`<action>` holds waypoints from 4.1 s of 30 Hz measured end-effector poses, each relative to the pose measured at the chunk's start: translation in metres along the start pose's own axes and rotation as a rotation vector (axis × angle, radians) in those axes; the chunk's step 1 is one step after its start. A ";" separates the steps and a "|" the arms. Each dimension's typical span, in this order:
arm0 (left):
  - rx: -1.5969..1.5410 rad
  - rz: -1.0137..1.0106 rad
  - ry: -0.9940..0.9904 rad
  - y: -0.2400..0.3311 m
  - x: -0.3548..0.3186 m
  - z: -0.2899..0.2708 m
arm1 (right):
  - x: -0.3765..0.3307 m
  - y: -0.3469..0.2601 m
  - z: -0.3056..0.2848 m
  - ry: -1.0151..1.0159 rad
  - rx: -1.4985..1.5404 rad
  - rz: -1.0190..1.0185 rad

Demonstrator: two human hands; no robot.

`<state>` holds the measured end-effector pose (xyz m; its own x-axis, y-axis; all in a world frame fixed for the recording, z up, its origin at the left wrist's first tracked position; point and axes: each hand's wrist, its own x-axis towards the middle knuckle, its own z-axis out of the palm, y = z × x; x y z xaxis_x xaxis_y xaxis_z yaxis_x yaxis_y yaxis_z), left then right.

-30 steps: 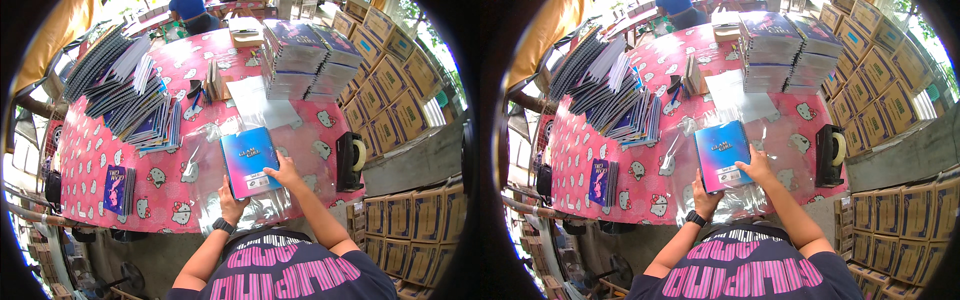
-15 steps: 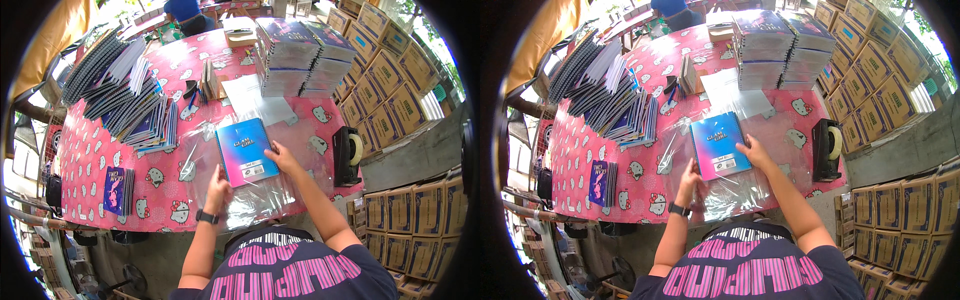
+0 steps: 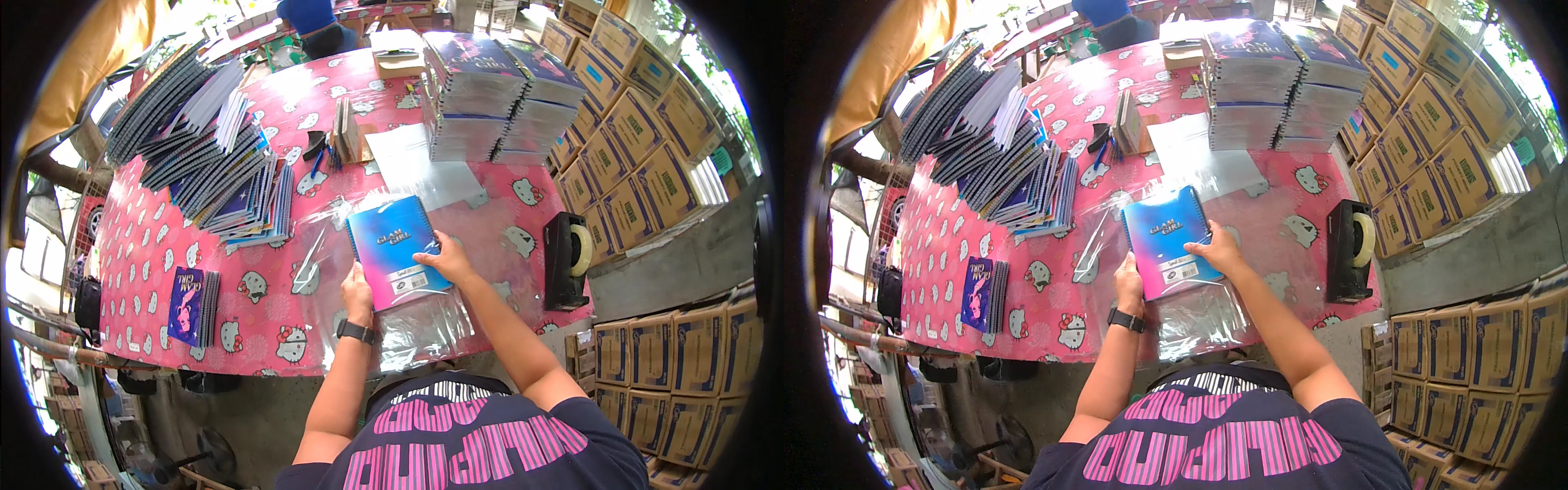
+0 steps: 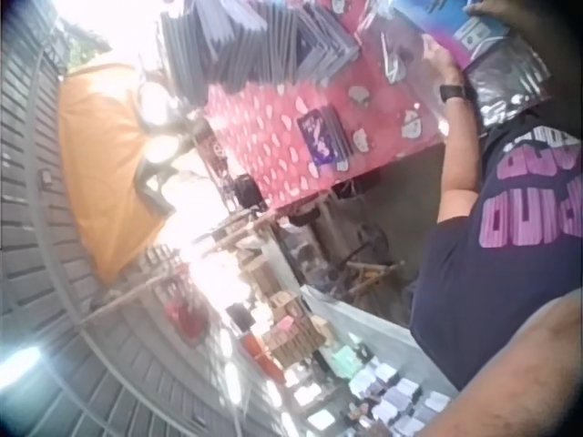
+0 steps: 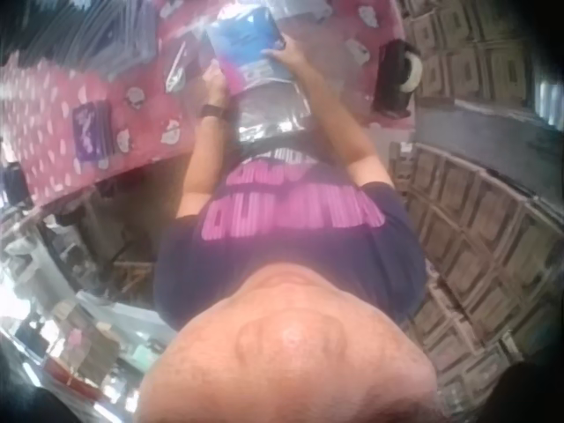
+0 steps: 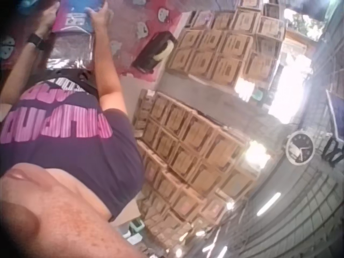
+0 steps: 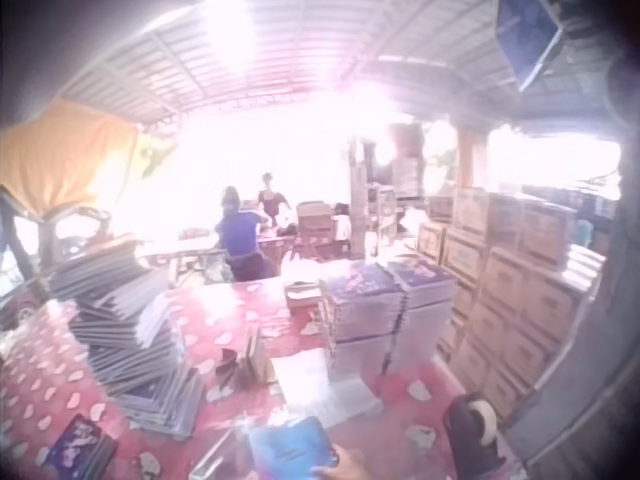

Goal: The person places individual notebooks into clear plastic bags, folds the bags, and secures them with adhesive tape.

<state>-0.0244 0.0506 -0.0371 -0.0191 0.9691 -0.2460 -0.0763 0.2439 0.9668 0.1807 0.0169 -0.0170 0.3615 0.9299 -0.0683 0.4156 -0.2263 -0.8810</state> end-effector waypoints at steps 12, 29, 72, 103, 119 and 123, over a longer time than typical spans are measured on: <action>0.212 0.032 0.140 -0.038 0.014 0.002 | 0.013 0.003 -0.028 -0.339 0.208 0.080; 0.635 0.204 0.207 -0.008 -0.010 0.002 | -0.016 -0.040 -0.013 -0.056 -0.788 -0.548; 0.162 0.041 -0.280 0.104 -0.035 -0.051 | 0.000 -0.064 -0.004 -0.483 -0.159 -0.395; 1.028 0.533 -0.261 0.047 0.045 0.001 | 0.025 -0.054 -0.004 -0.614 0.506 0.187; 0.487 0.407 0.159 0.077 0.132 0.032 | 0.025 -0.058 -0.013 -0.660 0.471 0.240; 0.409 0.759 0.168 0.065 0.064 -0.006 | 0.031 -0.044 -0.018 -0.709 0.531 0.232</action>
<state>-0.0363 0.1281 0.0094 -0.0687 0.8649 0.4973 0.3789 -0.4385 0.8150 0.1885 0.0503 0.0279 -0.2818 0.8779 -0.3871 -0.1051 -0.4293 -0.8970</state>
